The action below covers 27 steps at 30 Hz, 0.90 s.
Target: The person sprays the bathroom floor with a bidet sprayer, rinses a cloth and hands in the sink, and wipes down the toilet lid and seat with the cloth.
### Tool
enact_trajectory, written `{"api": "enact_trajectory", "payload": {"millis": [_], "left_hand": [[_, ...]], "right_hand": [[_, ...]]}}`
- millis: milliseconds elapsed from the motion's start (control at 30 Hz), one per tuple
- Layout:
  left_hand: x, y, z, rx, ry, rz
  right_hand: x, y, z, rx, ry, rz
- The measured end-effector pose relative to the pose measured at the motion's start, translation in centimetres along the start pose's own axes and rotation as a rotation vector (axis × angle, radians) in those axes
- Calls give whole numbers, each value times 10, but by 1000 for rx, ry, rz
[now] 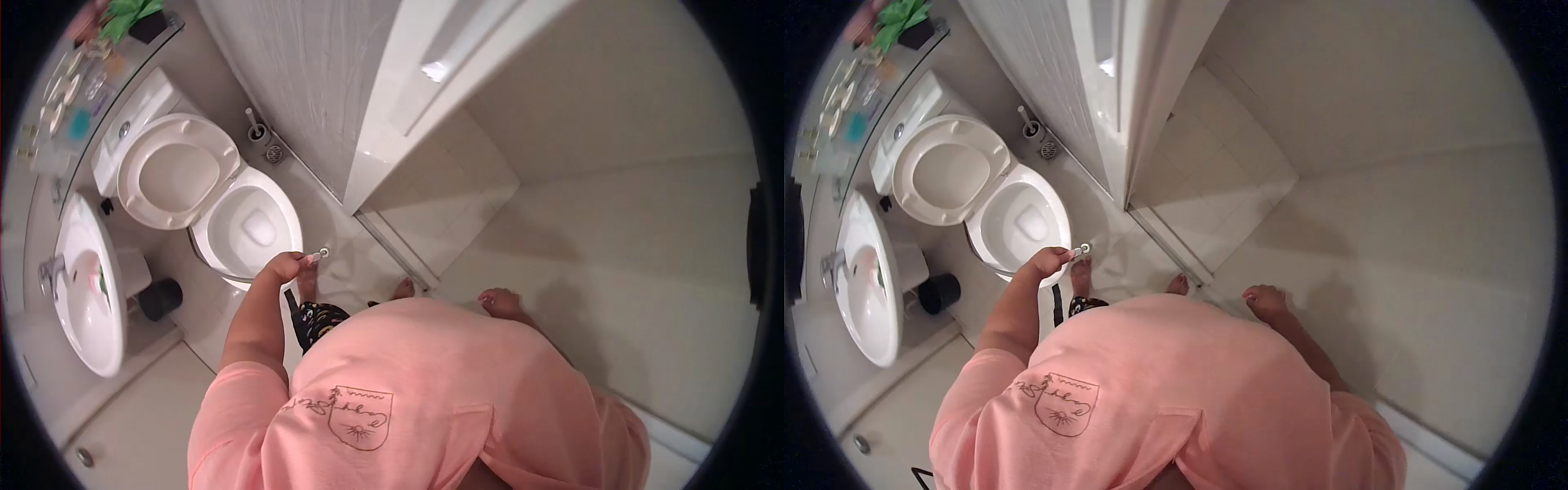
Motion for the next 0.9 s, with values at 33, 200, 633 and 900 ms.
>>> {"api": "enact_trajectory", "payload": {"millis": [33, 200, 633, 900], "left_hand": [[7, -10, 7, -16, 51, 0], [-4, -46, 3, -3, 18, -136], [9, 59, -23, 117, -39, -34], [34, 126, -20, 73, -13, 18]], "right_hand": [[8, 3, -1, 6, 17, 21], [35, 28, -9, -66, -23, 32], [-108, 136, -99, -14, 175, 47], [-106, 113, -165, 221, 249, -79]]}}
Point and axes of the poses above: each hand's wrist, its own z-axis away from the middle knuckle, its own y-axis out of the back of the hand, x = y × z, the point moved 3 cm from there along -z, towards the middle knuckle, and after that the axes turned 14 degrees about z, right-handed, at the moved point
